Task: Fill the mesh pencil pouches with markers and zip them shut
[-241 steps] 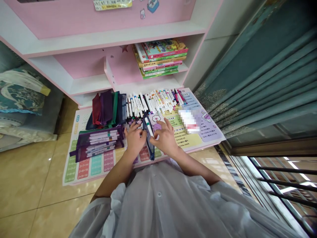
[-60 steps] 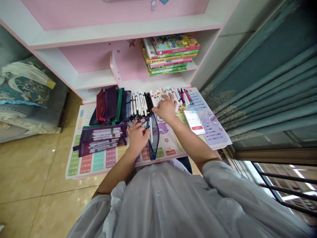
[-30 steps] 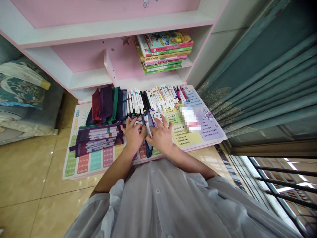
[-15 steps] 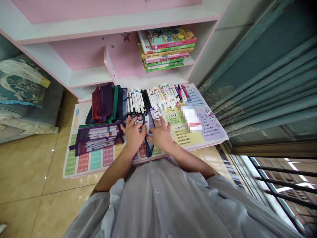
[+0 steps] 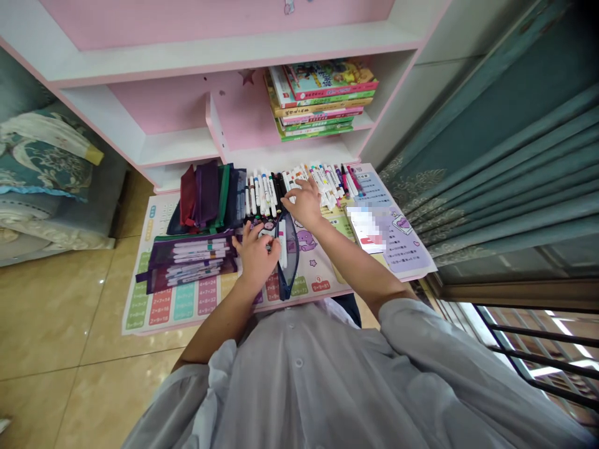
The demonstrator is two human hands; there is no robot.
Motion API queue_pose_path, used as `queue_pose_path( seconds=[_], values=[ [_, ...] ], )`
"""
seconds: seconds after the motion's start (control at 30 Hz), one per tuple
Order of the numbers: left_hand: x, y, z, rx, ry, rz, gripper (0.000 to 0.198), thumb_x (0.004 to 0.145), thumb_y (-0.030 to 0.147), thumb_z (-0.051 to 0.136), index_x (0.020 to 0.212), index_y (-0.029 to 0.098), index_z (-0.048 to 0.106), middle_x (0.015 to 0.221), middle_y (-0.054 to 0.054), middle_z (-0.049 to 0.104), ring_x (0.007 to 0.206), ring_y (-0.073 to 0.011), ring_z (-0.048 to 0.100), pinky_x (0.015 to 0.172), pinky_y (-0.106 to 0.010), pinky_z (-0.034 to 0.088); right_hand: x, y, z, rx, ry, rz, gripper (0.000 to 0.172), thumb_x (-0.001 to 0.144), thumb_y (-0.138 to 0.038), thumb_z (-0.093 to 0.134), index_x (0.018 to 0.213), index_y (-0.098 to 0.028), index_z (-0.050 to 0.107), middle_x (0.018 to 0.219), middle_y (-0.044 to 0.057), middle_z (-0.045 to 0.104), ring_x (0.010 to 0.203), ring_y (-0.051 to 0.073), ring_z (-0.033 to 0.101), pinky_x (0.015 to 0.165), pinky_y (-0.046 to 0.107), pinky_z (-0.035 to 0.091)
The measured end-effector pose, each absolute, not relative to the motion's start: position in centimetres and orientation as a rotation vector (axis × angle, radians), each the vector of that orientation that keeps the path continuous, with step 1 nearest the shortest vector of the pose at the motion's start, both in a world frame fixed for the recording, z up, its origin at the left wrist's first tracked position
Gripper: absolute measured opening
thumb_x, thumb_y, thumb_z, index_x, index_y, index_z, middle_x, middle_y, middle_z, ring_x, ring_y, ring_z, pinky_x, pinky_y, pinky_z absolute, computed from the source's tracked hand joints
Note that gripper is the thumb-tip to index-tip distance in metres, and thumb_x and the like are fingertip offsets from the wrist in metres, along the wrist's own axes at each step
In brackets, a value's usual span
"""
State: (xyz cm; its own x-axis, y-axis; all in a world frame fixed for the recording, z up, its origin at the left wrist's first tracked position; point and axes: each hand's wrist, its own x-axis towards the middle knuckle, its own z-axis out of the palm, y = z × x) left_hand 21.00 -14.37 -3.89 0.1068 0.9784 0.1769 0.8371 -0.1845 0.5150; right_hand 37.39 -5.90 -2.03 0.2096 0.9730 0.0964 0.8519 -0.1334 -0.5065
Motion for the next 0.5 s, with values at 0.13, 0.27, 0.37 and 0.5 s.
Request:
queue_pose_path(
  seconds=[0.13,0.27,0.37,0.5],
  values=[
    [21.0,-14.3,-4.0,2.1,1.803,0.692,0.019,0.088,0.03,0.063,0.071,0.023,0.068,0.139,-0.004,0.066,0.148,-0.0329,0.041,0.119,-0.071,0.019,36.6,-3.1,-2.4,-2.09,-1.688,0.399,0.02,0.087,-0.031,0.063,0.096,-0.021,0.078,0.156,0.009,0.048,0.155,0.038,0.022,0.119,0.062,0.03],
    [20.9,-14.3,-3.9,2.101,1.807,0.677,0.018,0.088,0.031,0.063,0.071,0.024,0.068,0.138,-0.003,0.066,0.147,-0.0313,0.041,0.121,-0.068,0.02,36.3,-1.3,-3.2,-2.113,-1.687,0.388,0.023,0.086,-0.033,0.064,0.101,-0.021,0.079,0.157,0.01,0.048,0.154,0.038,0.024,0.119,0.064,0.028],
    [20.9,-14.4,-3.7,2.092,1.81,0.667,0.019,0.087,0.03,0.063,0.07,0.024,0.068,0.138,-0.003,0.066,0.147,-0.0314,0.041,0.121,-0.069,0.02,36.2,-0.6,-3.6,-2.109,-1.692,0.367,0.025,0.086,-0.034,0.064,0.102,-0.021,0.079,0.157,0.011,0.048,0.154,0.039,0.024,0.119,0.064,0.028],
    [21.0,-14.4,-3.5,2.084,1.807,0.65,0.019,0.088,0.03,0.063,0.07,0.023,0.067,0.139,-0.003,0.066,0.148,-0.0322,0.041,0.119,-0.072,0.02,36.1,-0.2,-3.7,-2.121,-1.735,0.352,0.027,0.087,-0.035,0.062,0.104,-0.021,0.079,0.158,0.01,0.047,0.154,0.04,0.023,0.118,0.066,0.028]
  ],
)
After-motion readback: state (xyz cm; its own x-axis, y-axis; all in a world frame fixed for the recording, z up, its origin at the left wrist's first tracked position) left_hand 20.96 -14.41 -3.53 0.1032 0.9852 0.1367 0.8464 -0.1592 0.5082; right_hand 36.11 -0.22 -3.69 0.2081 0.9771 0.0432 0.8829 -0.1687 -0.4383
